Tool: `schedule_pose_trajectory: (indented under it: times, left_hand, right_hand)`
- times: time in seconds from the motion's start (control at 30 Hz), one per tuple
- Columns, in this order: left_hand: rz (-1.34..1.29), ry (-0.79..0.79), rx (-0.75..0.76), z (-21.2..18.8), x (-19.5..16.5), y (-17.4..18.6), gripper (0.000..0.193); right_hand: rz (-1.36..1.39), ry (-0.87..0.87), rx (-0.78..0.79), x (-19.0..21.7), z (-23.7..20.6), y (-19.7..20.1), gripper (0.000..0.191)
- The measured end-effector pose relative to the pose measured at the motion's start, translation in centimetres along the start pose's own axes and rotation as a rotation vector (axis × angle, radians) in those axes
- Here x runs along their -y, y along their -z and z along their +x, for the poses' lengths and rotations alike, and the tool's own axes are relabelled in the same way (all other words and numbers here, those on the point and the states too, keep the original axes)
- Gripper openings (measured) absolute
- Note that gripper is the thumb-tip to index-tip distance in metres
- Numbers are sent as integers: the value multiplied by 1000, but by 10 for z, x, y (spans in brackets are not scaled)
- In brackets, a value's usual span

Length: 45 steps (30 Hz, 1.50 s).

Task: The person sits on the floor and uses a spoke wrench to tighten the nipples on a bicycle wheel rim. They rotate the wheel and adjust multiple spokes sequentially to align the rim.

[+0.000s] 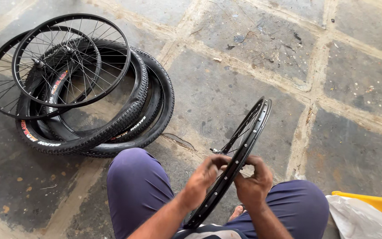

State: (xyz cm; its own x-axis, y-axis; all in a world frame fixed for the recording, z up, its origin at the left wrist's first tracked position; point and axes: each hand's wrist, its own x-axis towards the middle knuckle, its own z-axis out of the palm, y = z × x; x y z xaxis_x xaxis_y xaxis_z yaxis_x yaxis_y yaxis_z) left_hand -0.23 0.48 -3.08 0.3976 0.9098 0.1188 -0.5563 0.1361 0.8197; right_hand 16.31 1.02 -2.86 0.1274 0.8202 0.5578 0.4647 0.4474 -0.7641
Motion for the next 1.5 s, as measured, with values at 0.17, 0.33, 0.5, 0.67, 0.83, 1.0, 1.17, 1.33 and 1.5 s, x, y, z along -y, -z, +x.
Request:
schedule_pose_trajectory:
  times: [0.17, 0.33, 0.5, 0.67, 0.83, 1.0, 1.17, 1.33, 1.5]
  left_hand:
    - [-73, 2, 7, -12, 12, -3, 55]
    - [-199, 197, 64, 15, 39, 21, 37]
    - [-165, 270, 148, 26, 43, 17, 37]
    - [-77, 384, 40, 36, 29, 15, 45]
    - [-26, 331, 108, 41, 38, 14, 47]
    - [-188, 316, -55, 30, 62, 3, 38]
    - [-413, 228, -3, 27, 58, 7, 33]
    - [-209, 285, 38, 25, 41, 9, 42]
    - [-181, 318, 102, 39, 48, 7, 52]
  right_hand:
    - [-116, -73, -109, 8, 8, -8, 38]
    - [-86, 53, -132, 14, 7, -8, 33]
    - [-10, -140, 2, 14, 6, 14, 22]
    - [255, -309, 441, 10, 26, 43, 45]
    - [202, -255, 644, 5, 42, 55, 50]
    - [-227, 11, 183, 2, 21, 29, 33]
    - [-269, 73, -136, 1, -1, -1, 43]
    - [66, -109, 124, 6, 4, 26, 23]
    - [469, -289, 560, 3, 28, 60, 50]
